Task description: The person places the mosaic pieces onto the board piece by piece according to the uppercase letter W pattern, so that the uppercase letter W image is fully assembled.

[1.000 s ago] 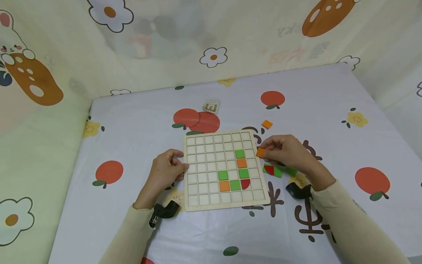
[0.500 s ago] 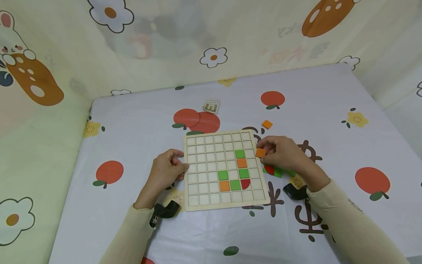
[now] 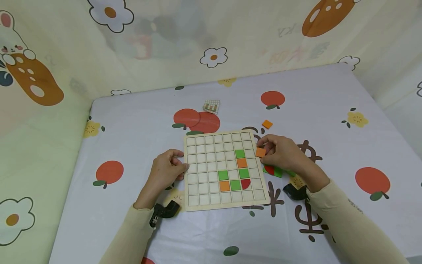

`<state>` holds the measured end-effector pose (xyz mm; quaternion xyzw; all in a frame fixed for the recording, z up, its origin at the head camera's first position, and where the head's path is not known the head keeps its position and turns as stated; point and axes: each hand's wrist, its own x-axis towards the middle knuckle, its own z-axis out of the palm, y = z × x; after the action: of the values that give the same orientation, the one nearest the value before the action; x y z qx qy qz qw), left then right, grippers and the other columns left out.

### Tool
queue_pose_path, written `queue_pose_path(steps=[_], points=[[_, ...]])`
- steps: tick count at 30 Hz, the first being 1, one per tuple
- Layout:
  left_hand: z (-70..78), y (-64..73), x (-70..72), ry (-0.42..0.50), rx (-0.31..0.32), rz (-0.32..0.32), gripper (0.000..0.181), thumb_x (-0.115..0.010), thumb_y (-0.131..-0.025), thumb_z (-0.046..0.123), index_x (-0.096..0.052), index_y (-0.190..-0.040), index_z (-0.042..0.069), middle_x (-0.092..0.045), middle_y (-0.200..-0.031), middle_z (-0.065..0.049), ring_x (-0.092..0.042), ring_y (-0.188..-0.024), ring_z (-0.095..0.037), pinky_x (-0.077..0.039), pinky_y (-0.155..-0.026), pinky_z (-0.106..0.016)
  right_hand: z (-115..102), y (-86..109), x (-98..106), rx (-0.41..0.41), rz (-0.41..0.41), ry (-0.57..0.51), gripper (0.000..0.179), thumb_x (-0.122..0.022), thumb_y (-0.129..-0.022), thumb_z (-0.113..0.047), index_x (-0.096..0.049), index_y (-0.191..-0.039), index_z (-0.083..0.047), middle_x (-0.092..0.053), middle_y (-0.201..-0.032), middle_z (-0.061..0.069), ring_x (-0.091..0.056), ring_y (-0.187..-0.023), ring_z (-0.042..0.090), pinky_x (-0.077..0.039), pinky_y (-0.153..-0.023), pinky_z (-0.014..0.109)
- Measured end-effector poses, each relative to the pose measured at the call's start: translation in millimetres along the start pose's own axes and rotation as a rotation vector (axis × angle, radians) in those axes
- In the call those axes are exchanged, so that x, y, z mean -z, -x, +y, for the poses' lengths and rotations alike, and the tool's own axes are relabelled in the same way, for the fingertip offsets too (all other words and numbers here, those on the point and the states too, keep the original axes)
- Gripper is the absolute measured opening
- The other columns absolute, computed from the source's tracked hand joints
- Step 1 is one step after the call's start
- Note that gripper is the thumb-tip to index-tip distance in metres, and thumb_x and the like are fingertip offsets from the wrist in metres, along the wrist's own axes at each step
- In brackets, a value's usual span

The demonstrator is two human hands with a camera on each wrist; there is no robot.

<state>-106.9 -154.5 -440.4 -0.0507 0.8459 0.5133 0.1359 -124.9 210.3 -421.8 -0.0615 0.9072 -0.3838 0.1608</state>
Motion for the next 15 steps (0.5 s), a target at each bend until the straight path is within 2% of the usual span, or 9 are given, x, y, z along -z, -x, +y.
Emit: queue_pose_path(steps=[15], points=[[-0.1, 0.0, 0.7, -0.004, -0.007, -0.009, 0.036, -0.079, -0.091, 0.004, -0.064, -0.124, 0.001, -0.065, -0.081, -0.010, -0.067, -0.057, -0.018, -0.057, -0.056, -0.028, -2.0, 0.7, -1.9, -0.011, 0.016, 0.024, 0.036, -0.078, -0.087, -0.004, -0.067, -0.121, -0.003, -0.060, -0.094, 0.009, -0.057, -0.084, 0.024, -0.050, -0.069, 0.026]])
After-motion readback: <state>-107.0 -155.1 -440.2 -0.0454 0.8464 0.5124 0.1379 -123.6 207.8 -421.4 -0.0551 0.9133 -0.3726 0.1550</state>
